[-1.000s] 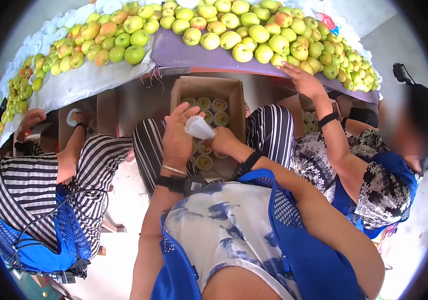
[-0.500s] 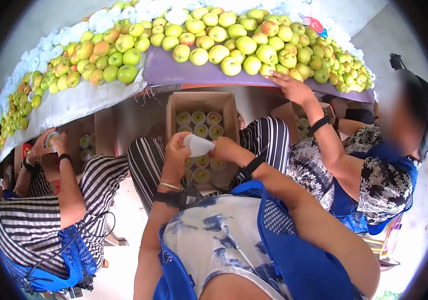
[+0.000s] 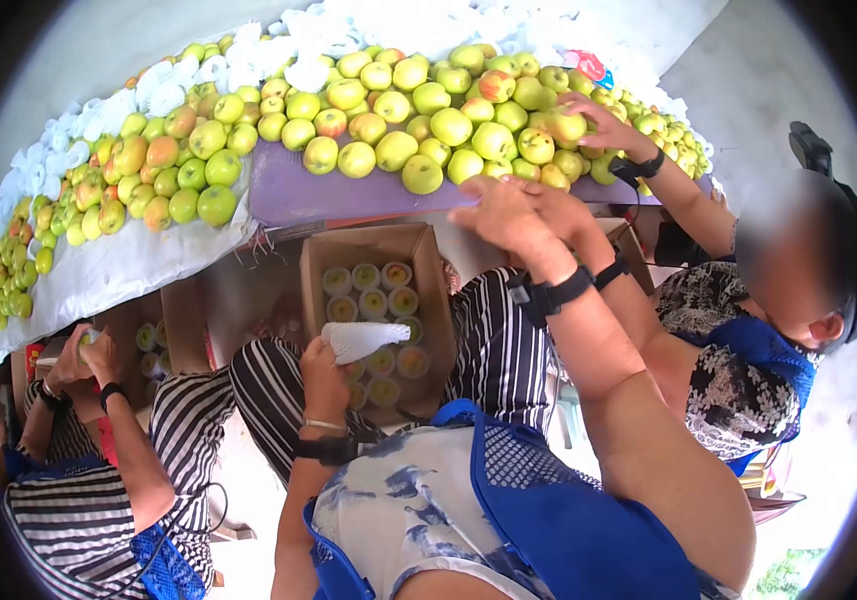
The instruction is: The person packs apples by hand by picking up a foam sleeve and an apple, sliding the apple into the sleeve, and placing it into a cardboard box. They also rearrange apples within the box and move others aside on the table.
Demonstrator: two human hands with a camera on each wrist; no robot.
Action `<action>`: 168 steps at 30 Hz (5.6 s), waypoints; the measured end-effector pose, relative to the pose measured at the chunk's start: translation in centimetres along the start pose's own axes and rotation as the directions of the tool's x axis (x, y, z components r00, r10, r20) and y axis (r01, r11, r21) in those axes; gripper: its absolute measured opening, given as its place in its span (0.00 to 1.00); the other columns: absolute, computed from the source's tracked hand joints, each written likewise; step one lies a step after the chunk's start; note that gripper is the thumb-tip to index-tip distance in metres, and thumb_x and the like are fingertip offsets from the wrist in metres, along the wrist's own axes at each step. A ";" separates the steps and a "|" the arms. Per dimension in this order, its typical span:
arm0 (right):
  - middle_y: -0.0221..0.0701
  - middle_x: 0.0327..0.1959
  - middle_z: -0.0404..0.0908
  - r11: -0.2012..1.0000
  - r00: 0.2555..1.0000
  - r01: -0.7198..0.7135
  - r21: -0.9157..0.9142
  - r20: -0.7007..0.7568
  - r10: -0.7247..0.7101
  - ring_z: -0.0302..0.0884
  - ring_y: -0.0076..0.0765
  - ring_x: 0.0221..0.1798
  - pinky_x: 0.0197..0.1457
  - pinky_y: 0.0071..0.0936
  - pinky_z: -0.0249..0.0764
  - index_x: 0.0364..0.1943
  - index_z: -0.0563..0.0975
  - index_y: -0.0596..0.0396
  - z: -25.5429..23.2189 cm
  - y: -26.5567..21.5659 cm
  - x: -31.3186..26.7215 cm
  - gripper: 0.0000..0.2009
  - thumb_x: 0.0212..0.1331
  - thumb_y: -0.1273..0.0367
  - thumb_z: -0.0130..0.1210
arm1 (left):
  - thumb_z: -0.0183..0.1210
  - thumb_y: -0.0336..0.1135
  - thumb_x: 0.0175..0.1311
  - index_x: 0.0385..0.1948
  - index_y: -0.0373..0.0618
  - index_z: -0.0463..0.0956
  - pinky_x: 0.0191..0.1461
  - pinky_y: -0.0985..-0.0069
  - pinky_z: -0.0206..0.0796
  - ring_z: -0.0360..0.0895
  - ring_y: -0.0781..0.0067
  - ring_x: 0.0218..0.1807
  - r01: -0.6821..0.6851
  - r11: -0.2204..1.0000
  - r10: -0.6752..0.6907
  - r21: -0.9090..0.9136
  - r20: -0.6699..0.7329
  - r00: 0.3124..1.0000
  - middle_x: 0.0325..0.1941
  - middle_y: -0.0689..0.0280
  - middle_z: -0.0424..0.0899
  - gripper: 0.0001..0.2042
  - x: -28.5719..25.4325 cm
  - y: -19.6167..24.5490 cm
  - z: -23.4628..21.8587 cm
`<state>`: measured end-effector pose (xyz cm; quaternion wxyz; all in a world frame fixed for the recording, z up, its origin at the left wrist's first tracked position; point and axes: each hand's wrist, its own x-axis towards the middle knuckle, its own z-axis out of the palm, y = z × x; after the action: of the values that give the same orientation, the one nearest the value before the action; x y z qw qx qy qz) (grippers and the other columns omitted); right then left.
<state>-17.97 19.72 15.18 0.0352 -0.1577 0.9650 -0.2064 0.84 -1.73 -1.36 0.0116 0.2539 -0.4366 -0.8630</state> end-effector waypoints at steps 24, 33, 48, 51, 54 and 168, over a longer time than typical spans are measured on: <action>0.45 0.52 0.67 0.890 0.769 -0.410 0.202 -0.449 0.456 0.62 0.47 0.58 0.60 0.43 0.58 0.51 0.63 0.64 4.8 9.9 13.0 0.38 0.35 0.54 0.64 | 0.49 0.34 0.58 0.37 0.43 0.74 0.29 0.87 0.61 0.74 0.83 0.31 0.125 0.992 -0.127 -0.034 -0.065 0.990 0.33 0.70 0.80 0.09 0.9 1.1 1.7; 0.46 0.43 0.73 0.934 0.696 -0.165 0.318 -0.633 0.338 0.71 0.50 0.47 0.53 0.41 0.65 0.41 0.71 0.62 4.5 8.4 11.5 0.31 0.29 0.58 0.68 | 0.47 0.34 0.62 0.38 0.46 0.72 0.25 0.87 0.62 0.76 0.81 0.32 0.140 0.990 -0.140 -0.014 -0.026 0.990 0.34 0.71 0.80 0.08 1.3 0.2 1.5; 0.36 0.40 0.77 -0.224 0.995 -0.004 0.974 -0.018 -0.096 0.77 0.38 0.41 0.35 0.26 0.73 0.48 0.69 0.61 2.7 3.0 1.6 0.20 0.47 0.77 0.56 | 0.48 0.29 0.58 0.31 0.42 0.73 0.21 0.87 0.53 0.64 0.87 0.20 -0.046 0.982 0.077 0.183 -0.167 0.983 0.24 0.71 0.74 0.05 1.4 0.0 2.9; 0.39 0.41 0.77 -0.282 0.964 -0.175 0.943 0.105 -0.246 0.77 0.39 0.40 0.35 0.25 0.73 0.49 0.69 0.62 4.8 1.7 -1.9 0.21 0.48 0.76 0.56 | 0.51 0.30 0.56 0.31 0.40 0.72 0.20 0.86 0.54 0.64 0.86 0.20 -0.063 0.963 0.119 0.263 -0.204 0.972 0.23 0.70 0.74 0.05 1.5 -0.6 3.0; 0.38 0.44 0.75 -0.346 0.917 -0.356 0.868 0.253 -0.309 0.76 0.38 0.43 0.37 0.25 0.73 0.52 0.66 0.59 6.9 -0.3 -5.5 0.23 0.49 0.73 0.56 | 0.53 0.29 0.54 0.30 0.38 0.72 0.24 0.83 0.58 0.67 0.83 0.22 -0.056 0.946 0.137 0.320 -0.238 0.961 0.24 0.68 0.74 0.05 1.8 -1.4 2.8; 0.33 0.37 0.74 0.574 0.997 0.005 0.819 0.042 -0.069 0.73 0.27 0.39 0.42 0.23 0.71 0.42 0.72 0.59 15.1 -0.7 -10.5 0.19 0.42 0.72 0.61 | 0.55 0.36 0.54 0.50 0.42 0.65 0.44 0.68 0.70 0.74 0.67 0.47 0.145 0.961 -0.049 -0.237 0.368 0.928 0.46 0.63 0.75 0.21 -2.0 -0.4 2.4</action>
<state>-5.75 16.59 1.70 0.1329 -0.1510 0.7558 -0.6232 1.57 0.72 0.37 -0.0783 0.1098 -0.3013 -0.9439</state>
